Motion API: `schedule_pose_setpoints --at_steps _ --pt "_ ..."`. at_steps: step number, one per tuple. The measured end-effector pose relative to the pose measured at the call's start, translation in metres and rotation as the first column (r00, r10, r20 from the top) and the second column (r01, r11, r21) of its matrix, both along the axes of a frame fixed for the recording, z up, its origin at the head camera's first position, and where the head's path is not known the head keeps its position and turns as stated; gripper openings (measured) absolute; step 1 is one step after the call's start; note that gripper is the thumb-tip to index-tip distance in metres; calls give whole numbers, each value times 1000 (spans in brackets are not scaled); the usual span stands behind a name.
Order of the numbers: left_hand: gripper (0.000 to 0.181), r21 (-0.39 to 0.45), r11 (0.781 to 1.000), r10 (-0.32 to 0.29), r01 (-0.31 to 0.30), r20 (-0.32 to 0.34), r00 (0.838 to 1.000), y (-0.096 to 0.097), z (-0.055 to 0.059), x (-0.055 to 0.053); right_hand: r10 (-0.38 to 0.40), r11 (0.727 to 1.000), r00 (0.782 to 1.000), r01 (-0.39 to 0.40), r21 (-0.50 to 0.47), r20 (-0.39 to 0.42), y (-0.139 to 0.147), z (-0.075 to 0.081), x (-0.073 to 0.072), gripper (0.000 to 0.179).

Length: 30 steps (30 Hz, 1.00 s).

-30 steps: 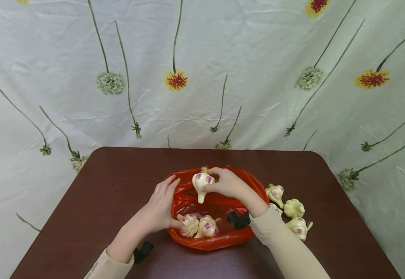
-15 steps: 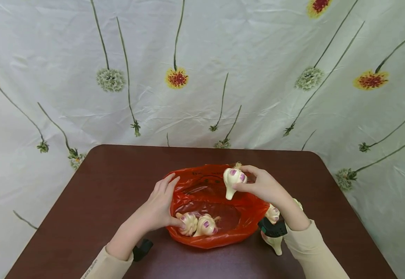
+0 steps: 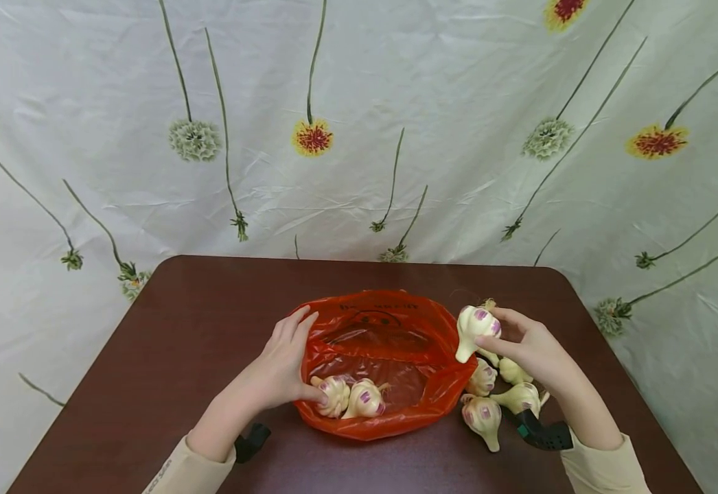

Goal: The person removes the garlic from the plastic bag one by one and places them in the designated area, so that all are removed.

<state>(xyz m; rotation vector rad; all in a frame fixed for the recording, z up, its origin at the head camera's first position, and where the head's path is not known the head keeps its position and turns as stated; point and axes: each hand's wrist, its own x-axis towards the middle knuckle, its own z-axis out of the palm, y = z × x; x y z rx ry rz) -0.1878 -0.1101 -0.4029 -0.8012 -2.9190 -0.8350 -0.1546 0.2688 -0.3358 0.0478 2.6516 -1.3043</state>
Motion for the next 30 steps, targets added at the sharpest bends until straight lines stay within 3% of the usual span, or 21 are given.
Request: schedule_pose_setpoints --at_steps 13,26,30 --pt "124 9 1000 -3 3 -6 1000 0 -2 0 -68 997 994 65 39 81 43 -20 28 74" --pt "125 15 1000 5 -6 14 1000 0 -5 -1 2 1000 994 -1 -8 106 75 -54 62 66" --pt "124 21 1000 2 -2 10 1000 0 -6 0 65 997 992 -60 -47 107 82 -69 72 61"
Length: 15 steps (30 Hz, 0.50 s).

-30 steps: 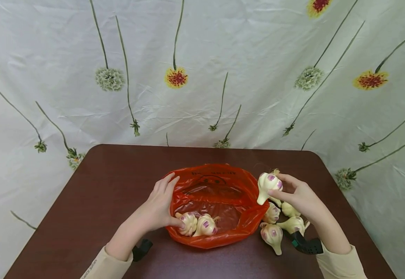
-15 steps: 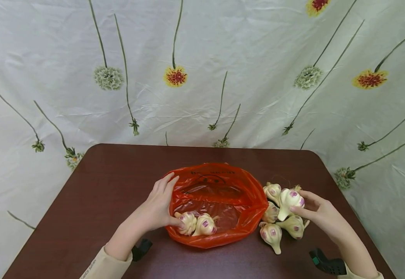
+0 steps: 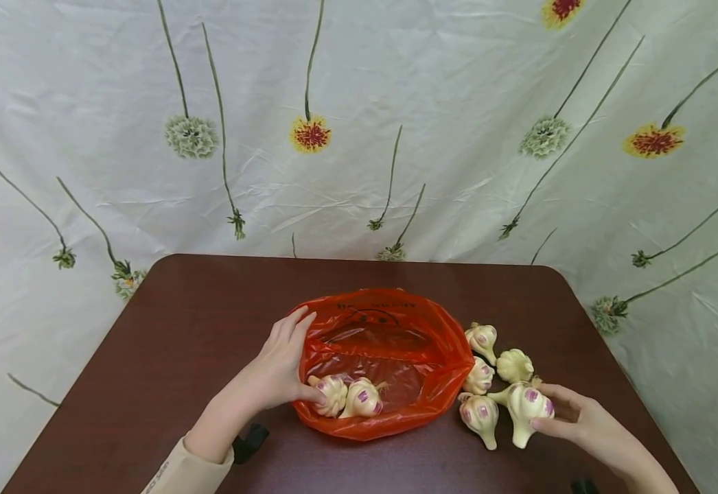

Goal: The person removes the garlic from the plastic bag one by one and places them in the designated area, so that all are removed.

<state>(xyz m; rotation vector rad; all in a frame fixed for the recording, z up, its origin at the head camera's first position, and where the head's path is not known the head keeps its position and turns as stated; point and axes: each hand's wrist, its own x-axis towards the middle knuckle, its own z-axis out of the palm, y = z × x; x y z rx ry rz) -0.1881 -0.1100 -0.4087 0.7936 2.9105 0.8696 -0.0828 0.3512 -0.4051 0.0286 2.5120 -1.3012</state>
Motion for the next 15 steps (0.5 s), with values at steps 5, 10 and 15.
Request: schedule_pose_setpoints --at_steps 5,10,15 --pt "124 -1 1000 -3 3 0 1000 0 0 0 80 995 996 -78 -54 36 5 -15 9 58" --pt "125 -5 1000 0 0 2 1000 -1 0 1 124 990 985 -115 -76 120 6 -22 12 58" --pt "124 -6 1000 -2 2 -2 1000 -1 0 1 101 993 986 -91 -82 130 4 -29 15 61"
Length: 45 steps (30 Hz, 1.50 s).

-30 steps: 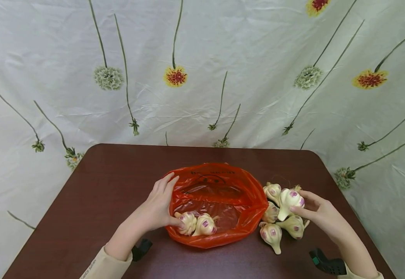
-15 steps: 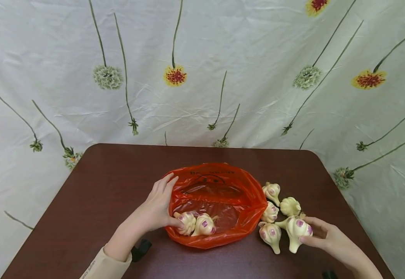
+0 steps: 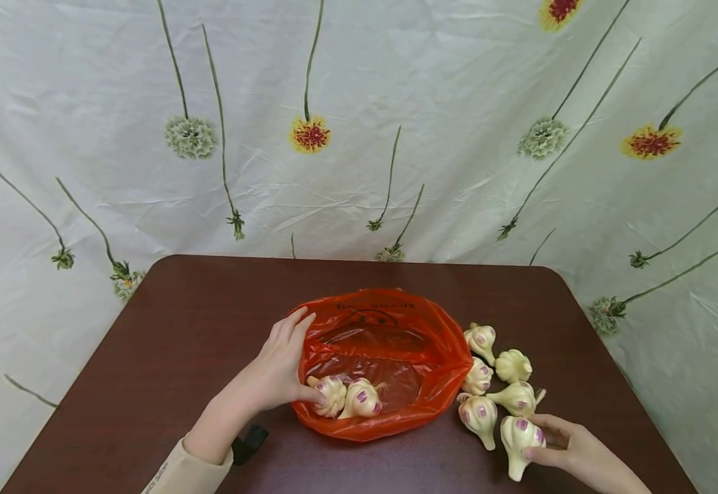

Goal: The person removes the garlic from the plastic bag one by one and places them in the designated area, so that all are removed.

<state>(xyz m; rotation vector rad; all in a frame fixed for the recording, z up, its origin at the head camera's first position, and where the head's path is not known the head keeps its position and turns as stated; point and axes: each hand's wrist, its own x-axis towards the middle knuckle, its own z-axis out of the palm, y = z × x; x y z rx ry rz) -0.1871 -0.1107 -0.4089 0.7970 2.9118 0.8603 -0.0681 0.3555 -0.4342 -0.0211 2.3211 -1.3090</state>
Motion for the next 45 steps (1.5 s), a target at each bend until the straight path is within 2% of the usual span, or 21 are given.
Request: schedule_pose_setpoints --at_steps 7,11,17,24,30,37,40,45 --pt "124 4 1000 1 -1 1 1000 -1 0 1 -90 993 996 88 82 17 -6 -9 -1 64" --pt "124 6 1000 4 -4 -1 1000 -1 -1 1 -109 983 994 111 149 -19 -11 -13 -1 63" --pt "123 4 1000 2 -2 -2 1000 0 -1 2 -167 952 981 186 244 -93 -19 -20 -2 61" --pt "123 0 1000 5 -5 14 1000 -1 -1 2 -234 921 968 251 298 -92 -26 -22 -4 60" --pt "124 4 1000 -3 3 -17 1000 -1 -2 2 -246 909 967 255 330 -72 -25 -12 -3 61" --pt "124 1 1000 0 0 -16 1000 -3 -1 2 -222 879 968 250 406 -114 -23 13 -2 58" --pt "124 -9 1000 6 -6 -9 1000 -3 0 2 -218 884 966 255 392 -137 -27 22 -3 60" --pt "123 -17 1000 9 -9 -10 1000 -5 2 2 -195 917 957 255 306 -215 -38 33 -8 56"
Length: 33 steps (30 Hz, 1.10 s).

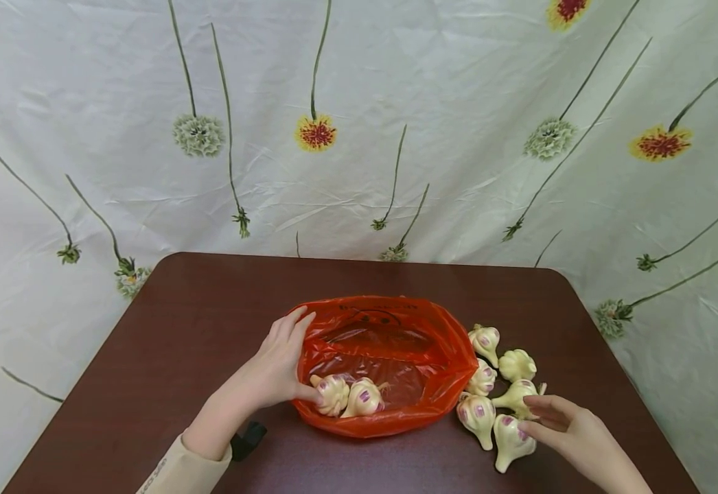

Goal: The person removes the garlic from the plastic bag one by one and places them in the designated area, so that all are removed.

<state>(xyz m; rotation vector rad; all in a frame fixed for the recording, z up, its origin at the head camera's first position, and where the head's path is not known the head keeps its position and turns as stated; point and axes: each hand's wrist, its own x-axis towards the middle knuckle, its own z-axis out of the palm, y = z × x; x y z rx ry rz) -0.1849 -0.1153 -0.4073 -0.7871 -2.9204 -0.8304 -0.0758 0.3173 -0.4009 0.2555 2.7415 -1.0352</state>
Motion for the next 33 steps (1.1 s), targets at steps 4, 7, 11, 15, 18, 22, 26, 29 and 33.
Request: schedule_pose_setpoints --at_steps 4,7,11,15,18,22,26,29,33 --pt "123 -3 1000 3 -3 -7 1000 -1 0 0 48 997 996 -53 -54 -80 -12 9 -9 50" --pt "122 -7 1000 5 -5 -13 1000 -2 1 0 74 990 992 -86 -111 -102 -24 19 -18 51" --pt "121 -11 1000 6 -6 -10 1000 -2 2 0 107 979 986 -126 -160 -124 -39 31 -31 50" --pt "120 -11 1000 9 -9 -3 1000 -2 3 1 160 963 975 -189 -194 -153 -53 38 -42 48" --pt "120 -12 1000 10 -10 0 1000 -2 3 2 192 951 968 -225 -213 -163 -63 44 -48 47" --pt "120 -14 1000 7 -7 0 1000 -1 2 2 202 944 964 -239 -228 -173 -75 47 -57 46" --pt "120 -14 1000 7 -7 -3 1000 0 2 1 219 914 950 -280 -293 -222 -89 45 -66 43" --pt "120 -16 1000 7 -7 -3 1000 1 2 2 224 886 945 -299 -354 -238 -103 40 -73 43" --pt "120 -18 1000 4 -5 -9 1000 1 2 2 245 868 943 -317 -383 -227 -121 34 -82 41"
